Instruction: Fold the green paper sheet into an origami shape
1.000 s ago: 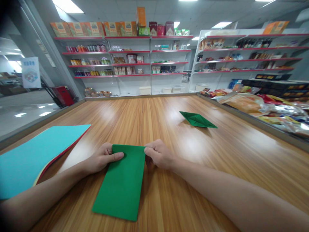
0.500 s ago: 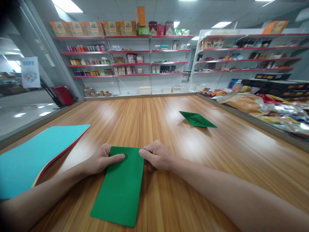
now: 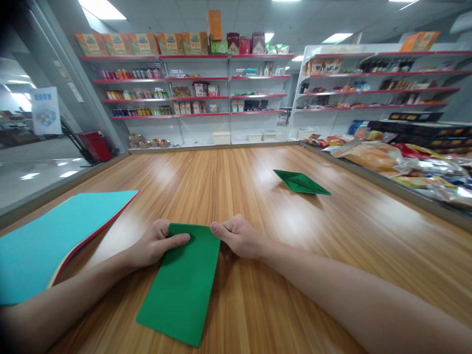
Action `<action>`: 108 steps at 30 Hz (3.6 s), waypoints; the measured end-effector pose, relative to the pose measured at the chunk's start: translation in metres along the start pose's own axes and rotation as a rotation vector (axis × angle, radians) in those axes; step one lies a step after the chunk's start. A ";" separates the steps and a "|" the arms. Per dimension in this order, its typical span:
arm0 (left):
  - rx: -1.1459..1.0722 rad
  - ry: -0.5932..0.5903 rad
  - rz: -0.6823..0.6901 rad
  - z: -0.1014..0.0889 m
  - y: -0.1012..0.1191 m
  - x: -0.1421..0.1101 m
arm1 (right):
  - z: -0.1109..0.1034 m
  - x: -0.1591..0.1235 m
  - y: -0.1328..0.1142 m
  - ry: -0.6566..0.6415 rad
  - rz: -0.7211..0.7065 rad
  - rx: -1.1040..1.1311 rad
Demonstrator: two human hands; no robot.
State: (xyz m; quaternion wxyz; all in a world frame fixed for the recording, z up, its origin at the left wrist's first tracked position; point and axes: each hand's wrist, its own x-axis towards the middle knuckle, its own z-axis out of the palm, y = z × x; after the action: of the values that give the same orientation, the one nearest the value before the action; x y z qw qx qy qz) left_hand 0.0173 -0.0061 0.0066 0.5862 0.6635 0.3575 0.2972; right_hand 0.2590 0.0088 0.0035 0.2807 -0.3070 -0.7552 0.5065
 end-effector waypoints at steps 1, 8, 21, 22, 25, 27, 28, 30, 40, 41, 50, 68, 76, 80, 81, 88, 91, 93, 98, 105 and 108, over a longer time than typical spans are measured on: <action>0.010 0.020 0.007 0.000 0.000 0.000 | -0.001 0.000 -0.001 -0.006 -0.030 0.024; 0.004 0.039 0.022 -0.002 0.000 -0.001 | -0.004 -0.001 -0.001 0.033 -0.036 0.092; 0.024 -0.002 -0.006 -0.002 -0.001 0.000 | -0.002 0.000 -0.007 0.086 -0.042 -0.103; 0.017 0.000 -0.013 -0.002 -0.002 0.000 | -0.002 0.000 -0.007 0.076 -0.041 -0.101; 0.011 0.017 -0.020 -0.002 -0.004 0.000 | -0.003 0.000 -0.007 0.058 -0.029 -0.102; 0.024 0.046 -0.012 -0.002 -0.004 0.001 | -0.003 0.000 -0.008 0.062 -0.041 -0.115; 0.029 0.059 -0.007 -0.001 -0.004 0.001 | -0.002 0.000 -0.008 0.070 -0.055 -0.127; 0.036 0.070 -0.002 0.000 -0.003 0.001 | -0.002 0.000 -0.009 0.089 -0.086 -0.158; 0.010 0.093 0.024 -0.001 -0.005 0.000 | -0.002 0.000 -0.010 0.067 -0.096 -0.139; 0.011 0.094 0.025 -0.001 -0.005 0.000 | -0.002 0.000 -0.010 0.074 -0.113 -0.151; 0.059 0.161 0.037 -0.002 -0.009 -0.002 | -0.002 0.003 -0.006 0.024 -0.098 -0.054; -0.019 0.311 0.104 0.008 -0.004 -0.002 | -0.002 0.004 -0.006 0.018 -0.079 0.079; -0.072 0.373 0.109 0.007 -0.007 -0.001 | 0.000 0.005 -0.004 -0.033 -0.115 0.128; -0.064 0.383 0.115 0.007 -0.008 -0.002 | 0.000 0.005 -0.004 -0.020 -0.121 0.101; -0.060 0.394 0.118 0.007 -0.008 -0.002 | 0.000 0.005 -0.004 -0.029 -0.119 0.116; -0.042 0.473 0.141 0.007 -0.007 0.000 | -0.001 0.005 -0.002 -0.066 -0.088 0.101; -0.044 0.488 0.142 0.008 -0.005 0.001 | -0.001 0.006 -0.004 -0.065 -0.089 0.102; -0.061 0.509 0.142 0.008 -0.004 0.000 | -0.001 0.005 -0.005 -0.079 -0.078 0.115; -0.096 0.554 0.144 0.010 -0.002 -0.001 | 0.001 0.004 -0.006 -0.095 -0.064 0.100; -0.109 0.594 0.157 0.007 -0.007 0.000 | 0.001 0.004 -0.005 -0.100 -0.017 0.104; -0.094 0.625 0.167 0.006 -0.007 0.000 | 0.001 0.003 -0.006 -0.104 -0.010 0.083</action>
State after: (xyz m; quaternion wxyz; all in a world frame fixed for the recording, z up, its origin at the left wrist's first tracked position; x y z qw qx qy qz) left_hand 0.0219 -0.0090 -0.0011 0.4516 0.5395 0.4502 0.5499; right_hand 0.2551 0.0091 0.0090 0.2563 -0.2647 -0.7485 0.5513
